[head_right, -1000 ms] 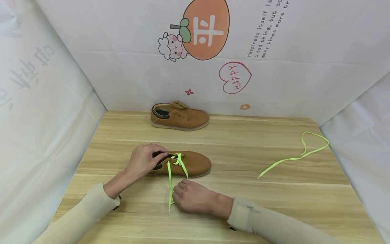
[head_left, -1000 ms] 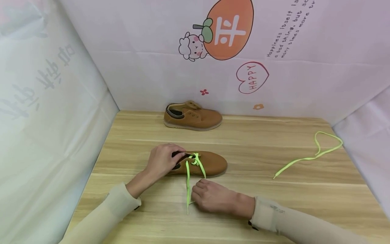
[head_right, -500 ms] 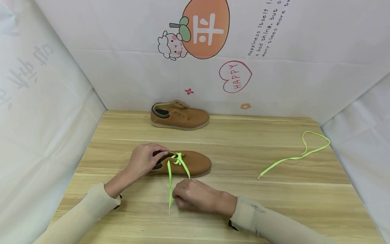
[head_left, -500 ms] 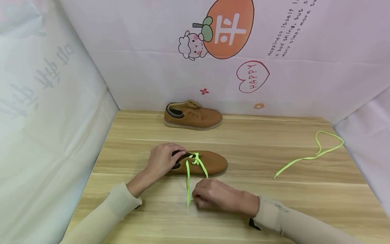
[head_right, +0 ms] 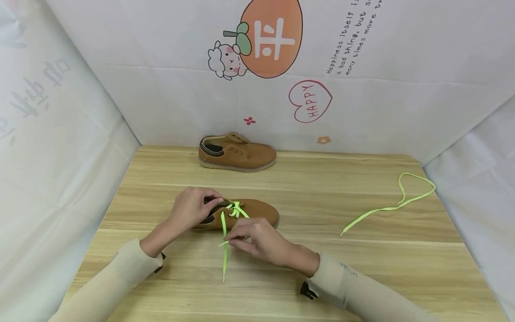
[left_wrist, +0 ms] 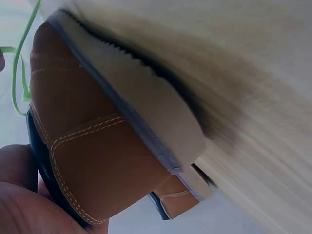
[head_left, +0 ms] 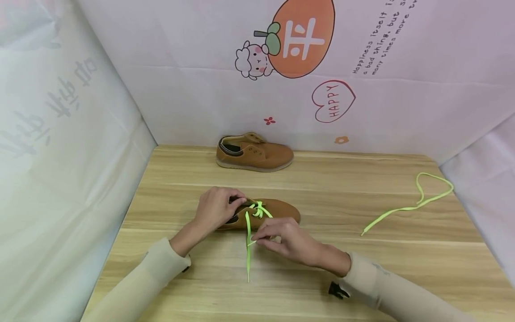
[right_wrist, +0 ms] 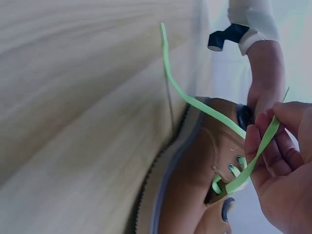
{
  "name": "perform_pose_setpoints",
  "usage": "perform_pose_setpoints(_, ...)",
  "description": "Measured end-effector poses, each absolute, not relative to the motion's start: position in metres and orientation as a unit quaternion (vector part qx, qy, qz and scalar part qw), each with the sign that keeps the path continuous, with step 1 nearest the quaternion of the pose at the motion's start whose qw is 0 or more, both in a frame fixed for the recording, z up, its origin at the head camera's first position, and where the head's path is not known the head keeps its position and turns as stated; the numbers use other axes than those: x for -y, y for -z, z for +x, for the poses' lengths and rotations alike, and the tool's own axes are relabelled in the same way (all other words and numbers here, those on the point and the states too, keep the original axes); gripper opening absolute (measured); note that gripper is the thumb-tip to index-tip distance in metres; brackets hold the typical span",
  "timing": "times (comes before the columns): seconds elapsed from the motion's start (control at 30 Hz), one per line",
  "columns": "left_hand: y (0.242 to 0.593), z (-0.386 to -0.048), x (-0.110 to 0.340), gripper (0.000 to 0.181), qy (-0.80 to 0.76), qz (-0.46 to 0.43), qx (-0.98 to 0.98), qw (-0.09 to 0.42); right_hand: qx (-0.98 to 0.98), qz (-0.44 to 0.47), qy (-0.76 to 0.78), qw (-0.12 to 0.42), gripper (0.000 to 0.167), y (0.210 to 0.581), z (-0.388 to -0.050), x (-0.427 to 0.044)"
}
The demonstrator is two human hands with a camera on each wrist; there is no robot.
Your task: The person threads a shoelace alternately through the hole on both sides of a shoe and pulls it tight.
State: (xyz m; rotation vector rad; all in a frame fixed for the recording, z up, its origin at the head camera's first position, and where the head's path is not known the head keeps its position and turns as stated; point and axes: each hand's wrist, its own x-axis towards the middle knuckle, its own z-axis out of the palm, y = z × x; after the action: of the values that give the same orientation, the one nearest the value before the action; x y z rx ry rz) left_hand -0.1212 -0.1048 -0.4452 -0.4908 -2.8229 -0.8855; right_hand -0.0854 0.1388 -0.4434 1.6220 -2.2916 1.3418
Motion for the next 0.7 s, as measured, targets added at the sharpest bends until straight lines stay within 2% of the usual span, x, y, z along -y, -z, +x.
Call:
perform_pose_setpoints(0.27, 0.440, -0.130, 0.106, 0.005, 0.315, -0.135, 0.939, 0.029, 0.793, 0.420, -0.441, 0.013, 0.004, 0.428, -0.093, -0.136)
perform_pose_setpoints(0.53, 0.440, -0.135, 0.106, 0.006, 0.323, -0.110, 0.940, 0.004, 0.830, 0.301, -0.465, -0.071, 0.005, 0.414, -0.113, -0.133)
perform_pose_setpoints(0.7, 0.439, -0.135, 0.106, 0.007, 0.331, -0.104, 0.938, -0.004, 0.842, 0.266, -0.461, -0.084, 0.008, 0.411, -0.129, -0.132)
